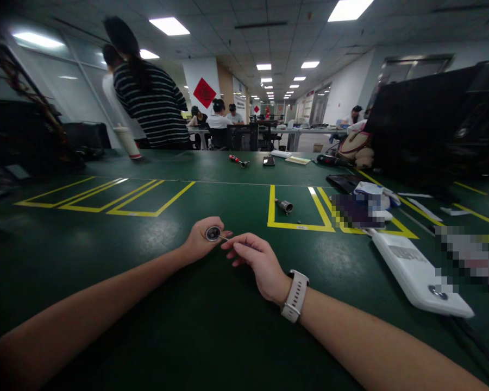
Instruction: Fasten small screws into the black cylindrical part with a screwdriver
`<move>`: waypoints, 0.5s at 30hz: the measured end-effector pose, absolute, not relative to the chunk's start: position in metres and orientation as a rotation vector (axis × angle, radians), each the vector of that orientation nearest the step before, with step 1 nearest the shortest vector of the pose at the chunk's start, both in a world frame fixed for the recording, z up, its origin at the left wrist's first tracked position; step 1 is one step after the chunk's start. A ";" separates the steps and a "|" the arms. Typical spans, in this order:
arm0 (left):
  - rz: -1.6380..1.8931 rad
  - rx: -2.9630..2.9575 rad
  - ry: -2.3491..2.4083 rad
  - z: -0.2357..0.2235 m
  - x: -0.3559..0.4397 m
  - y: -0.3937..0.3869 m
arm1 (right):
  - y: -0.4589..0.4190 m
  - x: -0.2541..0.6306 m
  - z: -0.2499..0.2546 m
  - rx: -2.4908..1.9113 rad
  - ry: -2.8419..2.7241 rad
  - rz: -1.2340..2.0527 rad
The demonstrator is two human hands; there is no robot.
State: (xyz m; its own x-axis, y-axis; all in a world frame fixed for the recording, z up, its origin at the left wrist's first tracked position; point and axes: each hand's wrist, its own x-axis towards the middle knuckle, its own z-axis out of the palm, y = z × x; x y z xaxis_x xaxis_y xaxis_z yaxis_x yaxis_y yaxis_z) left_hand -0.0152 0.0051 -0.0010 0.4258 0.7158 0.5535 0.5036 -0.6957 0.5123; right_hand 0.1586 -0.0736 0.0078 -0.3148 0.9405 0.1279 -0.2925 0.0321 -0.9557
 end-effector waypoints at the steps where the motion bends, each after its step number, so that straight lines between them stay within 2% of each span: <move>1: 1.134 2.385 1.050 -0.001 -0.015 0.005 | -0.073 0.158 0.008 -0.742 -1.234 1.529; 9: 1.098 2.454 1.212 -0.003 -0.015 0.007 | -0.075 0.157 0.004 -0.825 -1.328 1.385; 15: 1.048 2.613 1.202 -0.002 -0.015 0.006 | -0.075 0.158 0.005 -0.834 -1.340 1.449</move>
